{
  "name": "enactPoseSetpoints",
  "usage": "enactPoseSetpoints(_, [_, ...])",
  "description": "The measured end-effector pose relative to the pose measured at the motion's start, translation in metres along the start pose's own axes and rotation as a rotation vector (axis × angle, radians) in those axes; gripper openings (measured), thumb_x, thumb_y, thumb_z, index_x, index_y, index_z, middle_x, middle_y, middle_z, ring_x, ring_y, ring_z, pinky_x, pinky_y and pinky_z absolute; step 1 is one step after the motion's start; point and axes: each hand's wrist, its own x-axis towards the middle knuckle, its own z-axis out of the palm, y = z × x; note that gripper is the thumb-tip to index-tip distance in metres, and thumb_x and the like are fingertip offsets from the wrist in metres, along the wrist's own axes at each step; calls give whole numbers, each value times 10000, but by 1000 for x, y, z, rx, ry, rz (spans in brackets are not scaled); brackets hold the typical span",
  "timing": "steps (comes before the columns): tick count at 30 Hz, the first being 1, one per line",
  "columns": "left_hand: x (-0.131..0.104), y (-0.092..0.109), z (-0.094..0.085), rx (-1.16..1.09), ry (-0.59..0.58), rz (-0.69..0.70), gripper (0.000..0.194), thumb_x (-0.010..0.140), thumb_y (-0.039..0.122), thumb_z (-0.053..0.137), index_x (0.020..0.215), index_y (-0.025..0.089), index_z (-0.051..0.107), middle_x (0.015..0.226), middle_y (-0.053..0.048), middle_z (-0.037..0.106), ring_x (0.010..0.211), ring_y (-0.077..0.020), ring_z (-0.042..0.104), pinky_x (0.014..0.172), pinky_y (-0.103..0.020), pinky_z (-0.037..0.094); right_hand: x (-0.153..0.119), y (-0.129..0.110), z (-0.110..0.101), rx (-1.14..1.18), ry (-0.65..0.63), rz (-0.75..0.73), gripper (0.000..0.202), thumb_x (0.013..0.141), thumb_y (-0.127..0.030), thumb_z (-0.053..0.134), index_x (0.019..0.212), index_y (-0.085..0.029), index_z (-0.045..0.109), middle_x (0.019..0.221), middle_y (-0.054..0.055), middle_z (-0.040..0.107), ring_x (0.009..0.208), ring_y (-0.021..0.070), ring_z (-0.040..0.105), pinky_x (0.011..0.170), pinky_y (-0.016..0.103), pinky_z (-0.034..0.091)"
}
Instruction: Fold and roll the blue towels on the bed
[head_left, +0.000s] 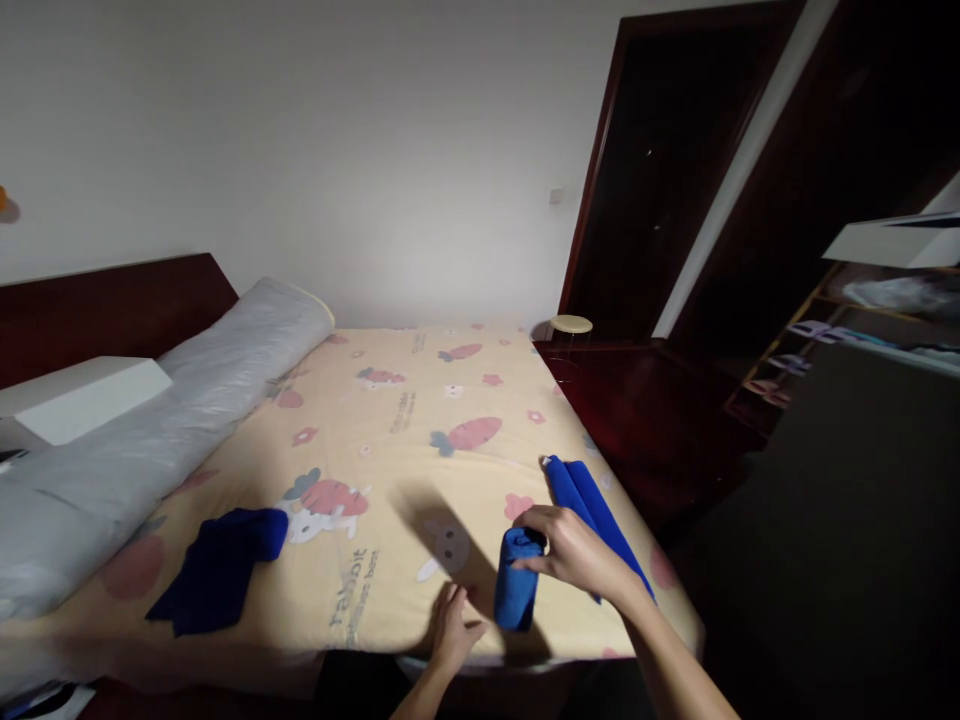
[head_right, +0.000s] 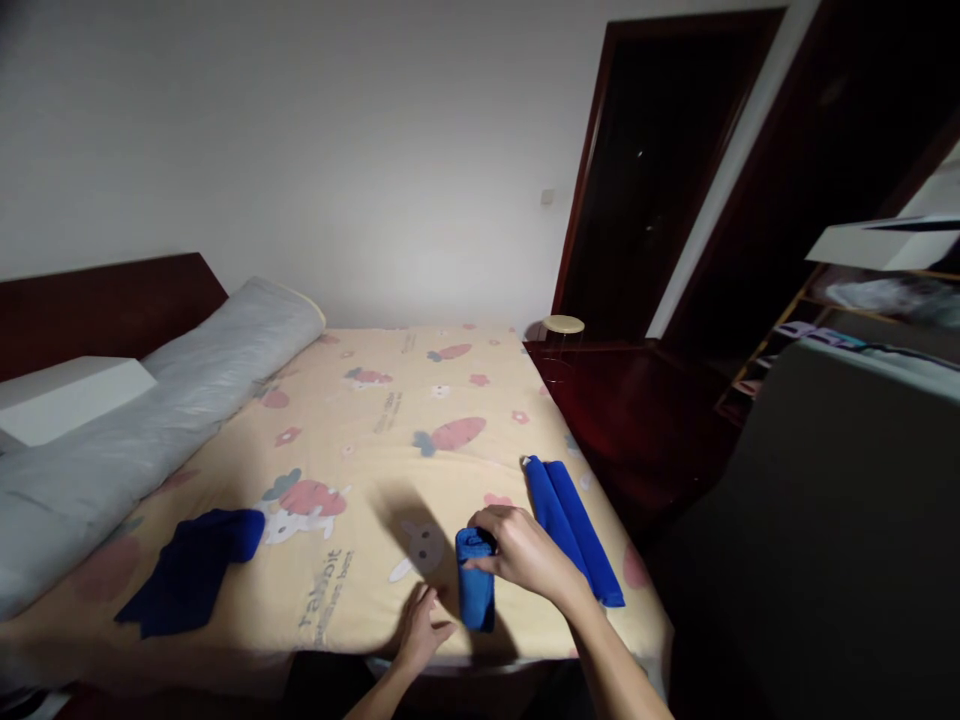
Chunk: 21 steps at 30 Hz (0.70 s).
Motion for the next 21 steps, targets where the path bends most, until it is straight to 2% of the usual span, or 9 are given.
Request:
enactPoseSetpoints(3, [-1, -2, -1, -131, 50, 77, 447, 637, 186, 642, 1077, 264, 641, 1035, -19, 644, 972, -199, 612, 902, -327, 485, -6, 17, 5, -37, 4, 66, 358, 769, -445, 758, 992, -179, 670, 903, 77, 698, 813, 238, 654, 716, 298, 457])
enactPoseSetpoints(6, [-1, -5, 2, -199, 111, 117, 467, 601, 115, 610, 1043, 260, 639, 972, -7, 624, 931, -183, 598, 878, -316, 483, -10, 34, 11, -71, -42, 131, 296, 796, -384, 725, 1000, -174, 680, 902, 81, 711, 798, 244, 664, 706, 306, 465])
enactPoseSetpoints(8, [1, -7, 5, -215, 128, 121, 459, 587, 100, 604, 1016, 259, 639, 950, -4, 618, 923, -185, 593, 874, -321, 482, -12, 46, 7, -80, -46, 162, 301, 805, -385, 704, 1015, -171, 681, 898, 84, 717, 788, 249, 671, 703, 311, 477])
enactPoseSetpoints(10, [2, -9, 8, -225, 127, 123, 456, 582, 94, 601, 1004, 262, 638, 942, -1, 615, 918, -184, 591, 870, -320, 482, -13, 57, -6, -80, -1, 171, 342, 818, -441, 675, 1028, -171, 679, 896, 90, 722, 792, 254, 678, 710, 316, 493])
enactPoseSetpoints(14, [3, -10, 10, -225, 140, 121, 446, 584, 90, 590, 995, 256, 641, 938, -3, 614, 926, -185, 589, 882, -327, 475, -14, 80, -51, -101, 188, 141, 441, 849, -584, 583, 1016, -184, 665, 892, 88, 725, 768, 244, 685, 708, 317, 521])
enactPoseSetpoints(17, [2, -9, 10, -222, 146, 128, 442, 592, 84, 573, 992, 256, 643, 929, 0, 615, 917, -184, 591, 878, -329, 471, -16, 98, -82, -168, 413, 102, 454, 861, -605, 562, 1028, -190, 641, 912, 80, 719, 755, 224, 682, 703, 306, 532])
enactPoseSetpoints(19, [1, -8, 8, -221, 150, 134, 450, 592, 82, 568, 1000, 257, 644, 930, 0, 617, 920, -185, 593, 877, -328, 469, -21, 113, -90, -243, 588, 78, 435, 871, -583, 562, 1050, -192, 627, 940, 81, 712, 782, 222, 682, 733, 309, 538])
enactPoseSetpoints(21, [1, -7, 7, -220, 154, 135, 450, 592, 82, 565, 999, 255, 648, 929, -1, 621, 923, -188, 595, 877, -329, 468, -29, 133, -84, -314, 707, 66, 382, 895, -527, 543, 1072, -195, 613, 988, 87, 704, 844, 227, 683, 796, 322, 538])
